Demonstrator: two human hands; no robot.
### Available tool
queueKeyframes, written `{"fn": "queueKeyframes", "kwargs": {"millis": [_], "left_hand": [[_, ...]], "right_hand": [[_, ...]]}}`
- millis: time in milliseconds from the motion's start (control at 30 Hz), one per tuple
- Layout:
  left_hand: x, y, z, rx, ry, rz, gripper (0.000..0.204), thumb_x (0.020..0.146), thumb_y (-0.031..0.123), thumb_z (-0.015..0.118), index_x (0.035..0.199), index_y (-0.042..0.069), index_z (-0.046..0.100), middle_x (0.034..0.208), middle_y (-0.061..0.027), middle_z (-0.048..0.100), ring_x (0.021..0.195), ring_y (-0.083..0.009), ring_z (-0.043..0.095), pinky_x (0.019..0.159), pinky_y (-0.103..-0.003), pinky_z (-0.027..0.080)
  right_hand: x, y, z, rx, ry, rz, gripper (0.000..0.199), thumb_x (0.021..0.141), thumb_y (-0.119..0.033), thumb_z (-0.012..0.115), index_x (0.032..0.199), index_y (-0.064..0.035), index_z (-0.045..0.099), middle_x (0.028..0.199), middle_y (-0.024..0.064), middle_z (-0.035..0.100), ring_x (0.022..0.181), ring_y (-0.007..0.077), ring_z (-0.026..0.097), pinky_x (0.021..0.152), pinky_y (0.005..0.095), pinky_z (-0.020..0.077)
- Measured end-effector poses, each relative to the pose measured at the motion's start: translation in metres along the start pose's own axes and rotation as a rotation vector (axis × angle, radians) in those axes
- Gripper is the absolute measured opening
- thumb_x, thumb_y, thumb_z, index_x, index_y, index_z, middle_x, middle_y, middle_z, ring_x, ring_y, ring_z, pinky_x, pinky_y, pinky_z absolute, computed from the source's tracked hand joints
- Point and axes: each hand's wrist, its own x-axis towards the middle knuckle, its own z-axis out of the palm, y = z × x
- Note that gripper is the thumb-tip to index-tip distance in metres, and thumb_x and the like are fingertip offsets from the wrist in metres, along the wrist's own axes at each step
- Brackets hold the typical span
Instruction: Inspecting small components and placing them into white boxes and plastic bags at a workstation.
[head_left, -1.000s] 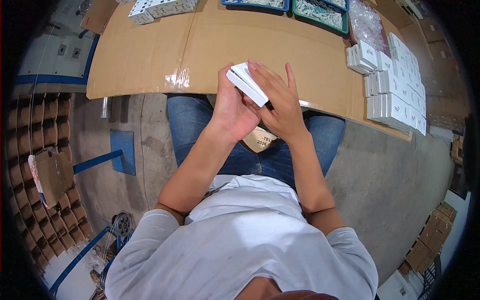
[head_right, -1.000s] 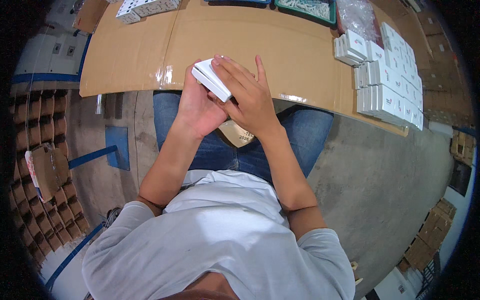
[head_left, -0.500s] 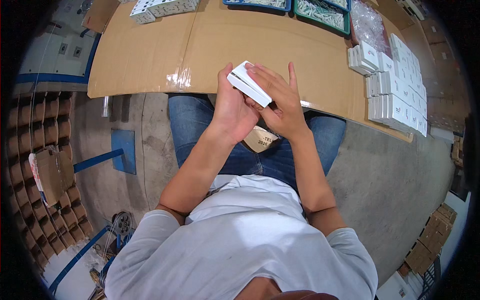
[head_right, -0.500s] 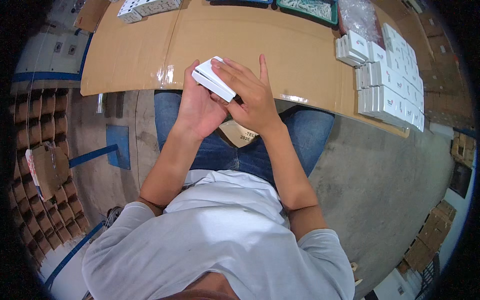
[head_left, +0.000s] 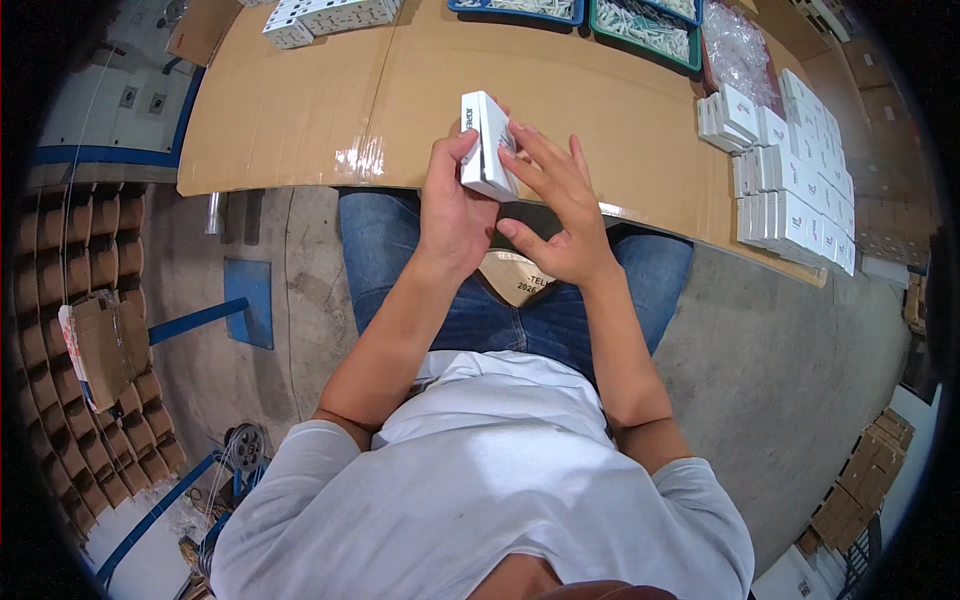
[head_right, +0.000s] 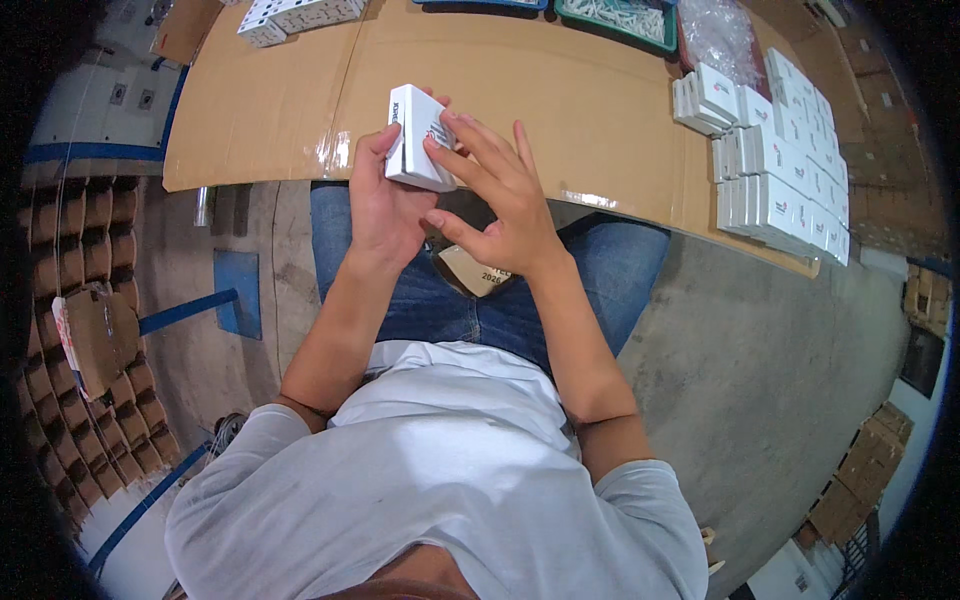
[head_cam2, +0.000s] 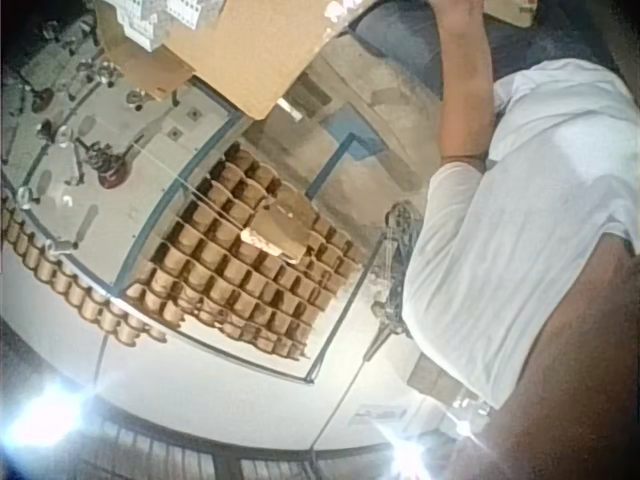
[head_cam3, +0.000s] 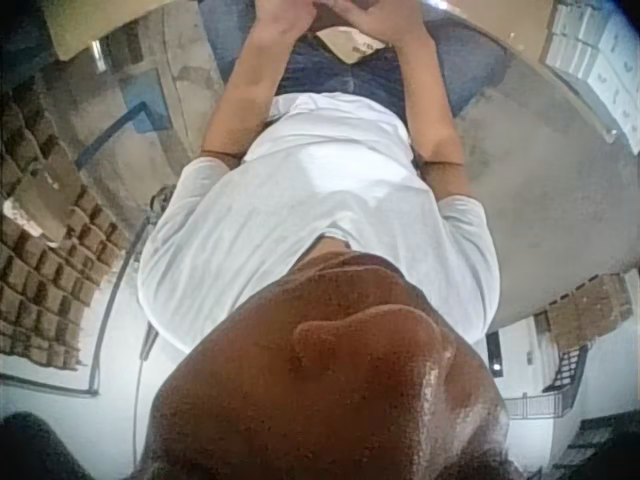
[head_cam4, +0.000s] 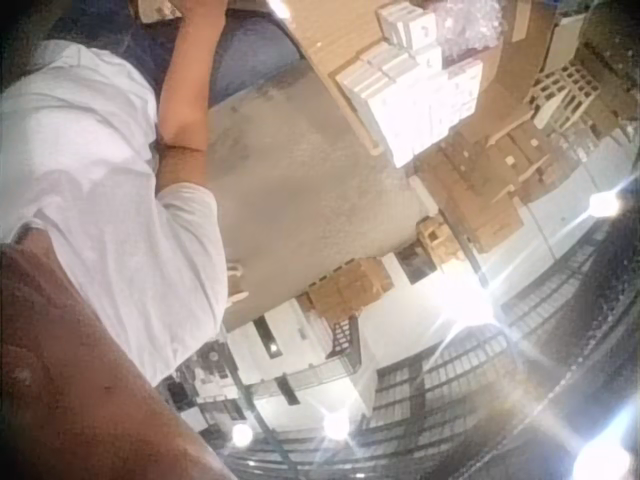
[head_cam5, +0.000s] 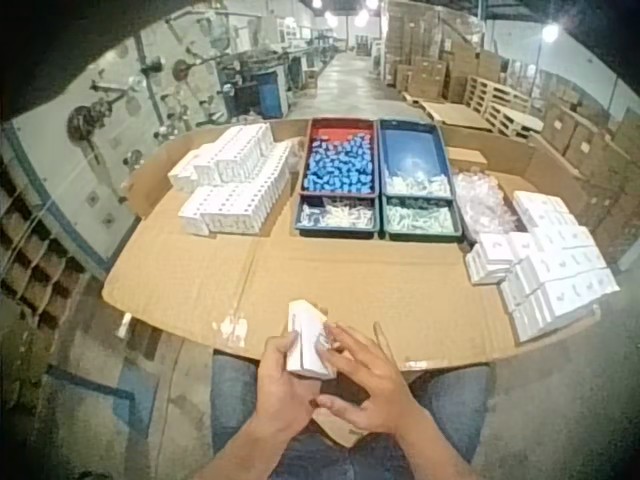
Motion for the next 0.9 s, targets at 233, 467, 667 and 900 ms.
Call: {"fn": "queueKeyframes", "kwargs": {"millis": [233,467,667,900], "left_hand": [[0.002,-0.006,-0.004,0.164,0.009,0.21,0.059,0.092,0.026,0.042,0.147,0.005,0.041,0.146,-0.0108,0.049,0.135,-0.0287,0.048,0.116,-0.043,0.037],[0.002,-0.009,-0.008,0.24,-0.013,0.253,0.06,0.085,0.021,0.049,0.143,0.006,0.042,0.141,-0.0135,0.05,0.13,-0.0266,0.05,0.115,-0.041,0.039],[0.002,-0.008,-0.012,0.525,-0.134,0.436,0.066,0.079,0.006,0.052,0.143,0.005,0.039,0.129,-0.0107,0.05,0.111,-0.0177,0.052,0.1,-0.033,0.045],[0.011,-0.008,-0.024,0.774,-0.247,0.69,0.081,0.072,0.005,0.059,0.148,0.008,0.031,0.153,-0.0149,0.033,0.134,-0.0269,0.043,0.108,-0.04,0.043]], "right_hand": [[-0.002,0.005,0.003,0.117,-0.003,-0.026,0.057,0.082,-0.032,0.078,0.134,-0.0137,0.066,0.144,0.0128,0.06,0.132,0.0332,0.058,0.117,0.0595,0.0308],[-0.004,0.009,0.004,0.179,0.025,-0.039,0.052,0.085,-0.031,0.077,0.128,-0.006,0.066,0.138,0.0187,0.063,0.127,0.0369,0.062,0.111,0.0531,0.0418],[-0.003,-0.002,0.004,0.29,0.098,-0.002,0.061,0.083,-0.028,0.081,0.133,-0.0022,0.06,0.134,0.0212,0.064,0.121,0.0371,0.064,0.104,0.0438,0.0491],[0.0,-0.008,0.001,0.226,0.129,-0.081,0.074,0.077,-0.021,0.086,0.141,0.0004,0.055,0.135,0.0234,0.062,0.121,0.0378,0.063,0.102,0.0426,0.0501]]}}
